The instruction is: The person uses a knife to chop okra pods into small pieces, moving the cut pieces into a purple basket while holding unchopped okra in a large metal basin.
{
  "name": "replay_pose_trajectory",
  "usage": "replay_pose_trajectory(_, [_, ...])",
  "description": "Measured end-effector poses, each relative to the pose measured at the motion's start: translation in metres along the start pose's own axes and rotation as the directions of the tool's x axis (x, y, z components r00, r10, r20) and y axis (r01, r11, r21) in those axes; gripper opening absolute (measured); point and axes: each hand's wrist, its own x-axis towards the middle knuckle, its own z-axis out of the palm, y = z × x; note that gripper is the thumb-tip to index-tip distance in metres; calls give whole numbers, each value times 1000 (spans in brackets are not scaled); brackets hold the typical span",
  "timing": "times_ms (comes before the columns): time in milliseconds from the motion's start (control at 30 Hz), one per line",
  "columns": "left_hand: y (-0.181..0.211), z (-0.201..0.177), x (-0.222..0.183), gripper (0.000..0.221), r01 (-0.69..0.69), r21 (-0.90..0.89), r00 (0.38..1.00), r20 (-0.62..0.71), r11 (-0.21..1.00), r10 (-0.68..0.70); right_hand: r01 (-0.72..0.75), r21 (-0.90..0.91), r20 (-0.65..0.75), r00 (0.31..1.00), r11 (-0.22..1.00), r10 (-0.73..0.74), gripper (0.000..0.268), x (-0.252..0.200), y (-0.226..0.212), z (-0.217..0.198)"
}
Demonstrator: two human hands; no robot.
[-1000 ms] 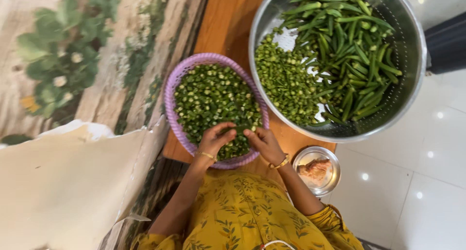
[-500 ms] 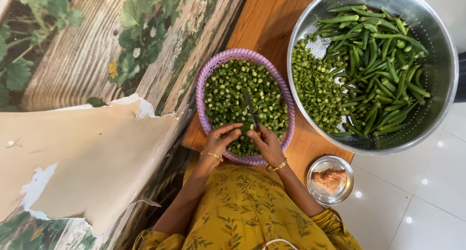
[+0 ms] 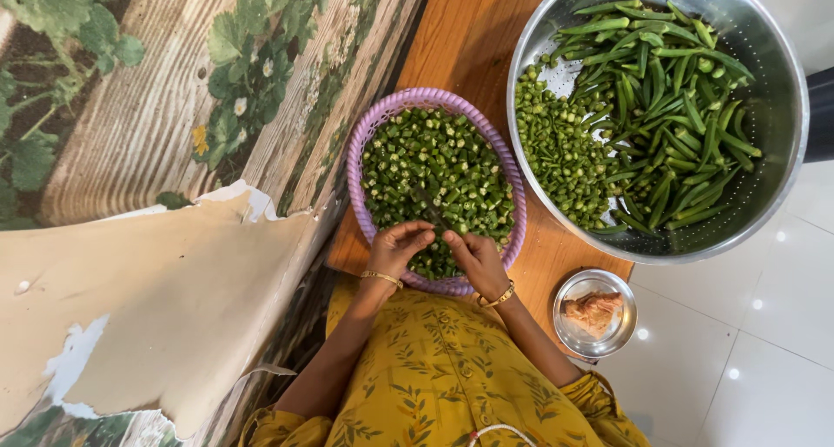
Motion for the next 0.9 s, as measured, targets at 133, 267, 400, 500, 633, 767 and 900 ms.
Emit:
replay_pose_trajectory(133, [-1,1,2,27,2,-13,1000,2,1000,-2,-36,162,7,999,986,35,52,3,1,-2])
replay_pose_trajectory(267, [2,3,2,29,27,-41,999,40,999,-25,-4,44,40,999,999,2,55,0,-9,-3])
replay_pose_trajectory(400, [-3,3,2,33,74,-104,996,50,992,-69,-72,216,38,997,974,66,53,-2,-11,-3])
replay_pose_trajectory(500, [-14,2,5,30,87,-119,996,33,989,-83,28,29,28,999,999,-29,55,-1,-6,2])
replay_pose_trajectory(633, [-8,-2,6,27,-45,117,997,-58,992,52,-296,241,246,940,924,237,65,0,-6,-1])
replay_pose_trajectory(767, [27,0,4,20,-118,530,981,-70,840,182,-632,443,438,771,636,462,67,-9,-5,-25])
replay_pose_trajectory(900, [54,54,31,20,-270,573,957,75,774,279,-532,613,321,843,583,431,65,-26,-5,-85])
